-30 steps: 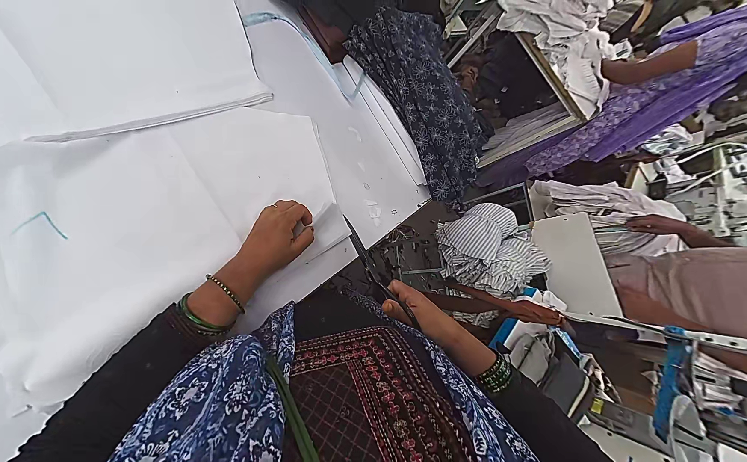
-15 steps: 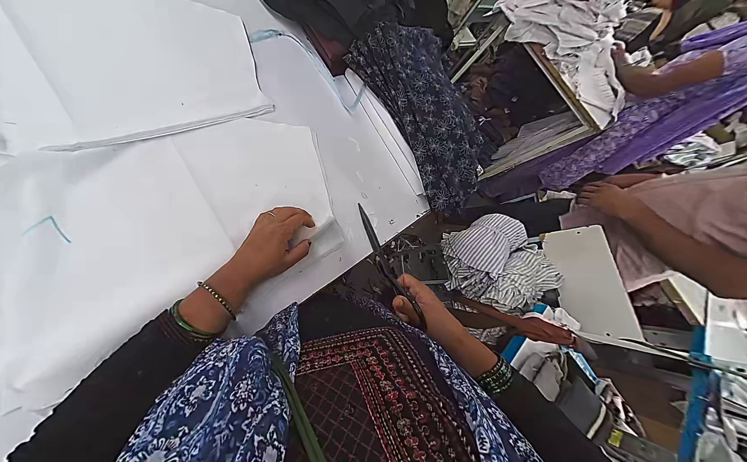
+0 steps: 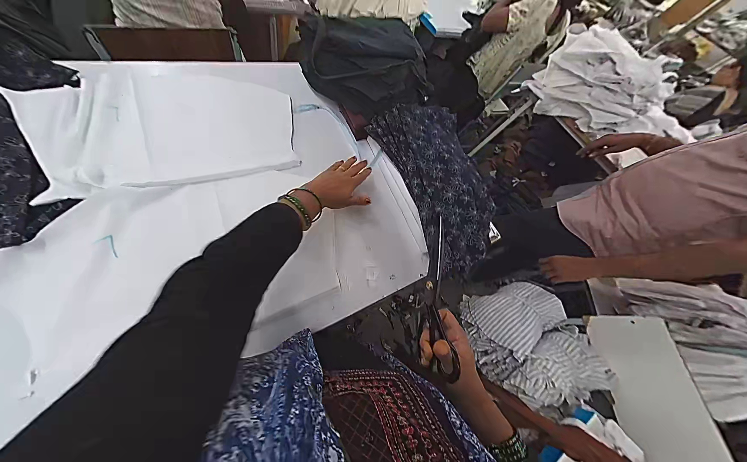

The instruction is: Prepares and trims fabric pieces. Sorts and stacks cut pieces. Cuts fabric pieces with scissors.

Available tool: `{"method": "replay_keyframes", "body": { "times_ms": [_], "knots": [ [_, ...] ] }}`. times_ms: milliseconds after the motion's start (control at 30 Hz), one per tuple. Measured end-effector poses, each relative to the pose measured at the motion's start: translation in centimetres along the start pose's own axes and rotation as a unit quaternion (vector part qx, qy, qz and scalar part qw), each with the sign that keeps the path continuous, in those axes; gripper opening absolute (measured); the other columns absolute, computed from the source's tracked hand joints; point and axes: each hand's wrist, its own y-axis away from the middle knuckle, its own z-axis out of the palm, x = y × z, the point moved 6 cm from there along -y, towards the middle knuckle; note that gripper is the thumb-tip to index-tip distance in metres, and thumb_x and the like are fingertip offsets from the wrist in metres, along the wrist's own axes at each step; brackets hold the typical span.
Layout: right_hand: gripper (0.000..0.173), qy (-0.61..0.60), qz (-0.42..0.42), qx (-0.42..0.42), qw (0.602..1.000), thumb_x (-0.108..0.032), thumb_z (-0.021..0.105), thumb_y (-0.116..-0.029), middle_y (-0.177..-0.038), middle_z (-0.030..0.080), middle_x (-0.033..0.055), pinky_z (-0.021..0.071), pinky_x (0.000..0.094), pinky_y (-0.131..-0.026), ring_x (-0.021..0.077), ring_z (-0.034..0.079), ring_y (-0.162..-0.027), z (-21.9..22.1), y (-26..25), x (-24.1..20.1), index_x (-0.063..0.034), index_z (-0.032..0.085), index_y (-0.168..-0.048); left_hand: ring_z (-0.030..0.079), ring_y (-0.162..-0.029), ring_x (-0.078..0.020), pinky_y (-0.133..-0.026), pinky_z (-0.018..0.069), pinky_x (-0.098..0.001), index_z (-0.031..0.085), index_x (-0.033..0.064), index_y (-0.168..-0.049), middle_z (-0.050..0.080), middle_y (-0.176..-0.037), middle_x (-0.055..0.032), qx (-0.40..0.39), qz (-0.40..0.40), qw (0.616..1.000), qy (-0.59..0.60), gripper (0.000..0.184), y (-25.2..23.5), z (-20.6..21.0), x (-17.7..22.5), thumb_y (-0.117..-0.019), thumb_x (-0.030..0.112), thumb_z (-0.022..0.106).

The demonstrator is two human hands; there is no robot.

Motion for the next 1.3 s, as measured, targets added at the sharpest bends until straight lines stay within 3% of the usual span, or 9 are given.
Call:
{"method": "replay_keyframes", "body": {
  "times_ms": [133,300,400,500,600,800,1067,1200,1300],
  "knots": [
    [0.048,0.013,-0.013,0.019,1.000,-0.063,0.072,-0.0824,-0.067,0.061,-0.0136,0.0510,0.0158,-0.049,-0.0031,0.058,-0.052,-2.4,0.7,0.7,-0.0239,0.053,-0.103,0.021,-0.155,-0.0432,-0.123,0.0170,-0.0627,0.034,0.0027,-0.159,0.026,-0.167,-0.0225,-0.005,-0.003,0.999,-0.039,0.088,-0.9,4.0,-1.0,-0.0976,0.063,0.052],
    [0.043,-0.022,-0.026,0.038,0.999,-0.059,0.074,-0.0826,-0.068,0.063,-0.0128,0.0526,0.0157,-0.050,-0.0027,0.060,-0.053,-4.3,1.0,1.7,-0.0251,0.056,-0.103,0.020,-0.154,-0.0482,-0.120,0.0156,-0.0688,0.035,0.0004,-0.157,0.023,-0.166,-0.0269,-0.044,0.092,0.994,0.023,0.091,5.8,10.0,10.5,-0.0958,0.065,0.052],
    [0.049,0.026,-0.032,0.048,0.998,-0.063,0.074,-0.0818,-0.068,0.061,-0.0141,0.0505,0.0155,-0.048,-0.0037,0.057,-0.053,-3.6,-0.7,1.3,-0.0227,0.055,-0.102,0.039,-0.147,-0.0432,-0.120,0.0244,-0.0647,0.051,0.0001,-0.148,0.047,-0.154,-0.0251,-0.069,0.179,0.968,0.164,0.070,10.2,12.5,18.4,-0.0970,0.045,0.064],
    [0.060,0.163,-0.008,0.099,0.982,-0.053,0.078,-0.0812,-0.070,0.058,-0.0088,0.0512,0.0220,-0.051,-0.0003,0.055,-0.055,-1.7,-3.2,0.0,-0.0050,0.053,-0.107,0.067,-0.113,-0.0392,-0.101,0.0475,-0.0570,0.063,-0.0079,-0.131,0.069,-0.118,-0.0280,-0.229,0.272,0.866,0.351,0.042,12.4,11.7,20.9,-0.1095,0.021,0.042],
    [0.056,0.267,0.039,0.084,0.959,-0.024,0.077,-0.0860,-0.067,0.056,-0.0016,0.0507,0.0287,-0.055,0.0069,0.054,-0.054,0.4,-6.9,-0.4,0.0053,0.048,-0.123,0.066,-0.121,-0.0365,-0.106,0.0485,-0.0527,0.069,-0.0042,-0.123,0.069,-0.126,-0.0226,-0.106,0.269,0.905,0.312,0.034,14.1,7.3,16.3,-0.1031,0.021,0.057],
    [0.044,0.511,0.167,0.010,0.843,-0.021,0.067,-0.0948,-0.096,0.069,0.0193,0.0526,0.0570,-0.081,0.0369,0.068,-0.088,4.0,-13.8,0.8,-0.0091,0.057,-0.136,0.052,-0.137,-0.0450,-0.114,0.0362,-0.0644,0.072,0.0013,-0.124,0.066,-0.136,-0.0175,0.231,-0.074,0.965,0.097,0.043,25.8,-1.6,-1.0,-0.0971,0.033,0.059],
    [0.038,0.609,0.078,0.093,0.784,-0.014,0.071,-0.0927,-0.110,0.069,0.0313,0.0468,0.0735,-0.085,0.0537,0.065,-0.104,3.8,-16.9,0.8,-0.0060,0.066,-0.130,0.009,-0.159,-0.0366,-0.123,0.0000,-0.0660,0.038,0.0213,-0.160,0.022,-0.171,-0.0093,0.080,-0.372,0.924,0.037,0.069,39.1,3.3,-5.6,-0.1019,0.057,0.046],
    [0.036,0.649,0.043,0.082,0.755,-0.008,0.068,-0.0940,-0.132,0.058,0.0351,0.0407,0.0736,-0.096,0.0566,0.054,-0.122,4.8,-17.4,0.4,-0.0018,0.068,-0.130,0.008,-0.159,-0.0352,-0.122,0.0001,-0.0666,0.039,0.0193,-0.159,0.021,-0.171,-0.0087,0.057,-0.337,0.935,0.091,0.069,38.1,2.5,-5.3,-0.1017,0.054,0.052],
    [0.034,0.570,-0.147,0.007,0.808,-0.002,0.061,-0.0921,-0.133,0.058,0.0358,0.0403,0.0689,-0.105,0.0546,0.053,-0.128,13.2,-15.0,0.0,0.0092,0.066,-0.124,0.033,-0.151,-0.0366,-0.123,0.0184,-0.0615,0.061,0.0054,-0.141,0.045,-0.157,-0.0185,0.115,-0.275,0.939,0.170,0.049,37.5,-0.7,-6.6,-0.1015,0.034,0.062]
  ]
}}
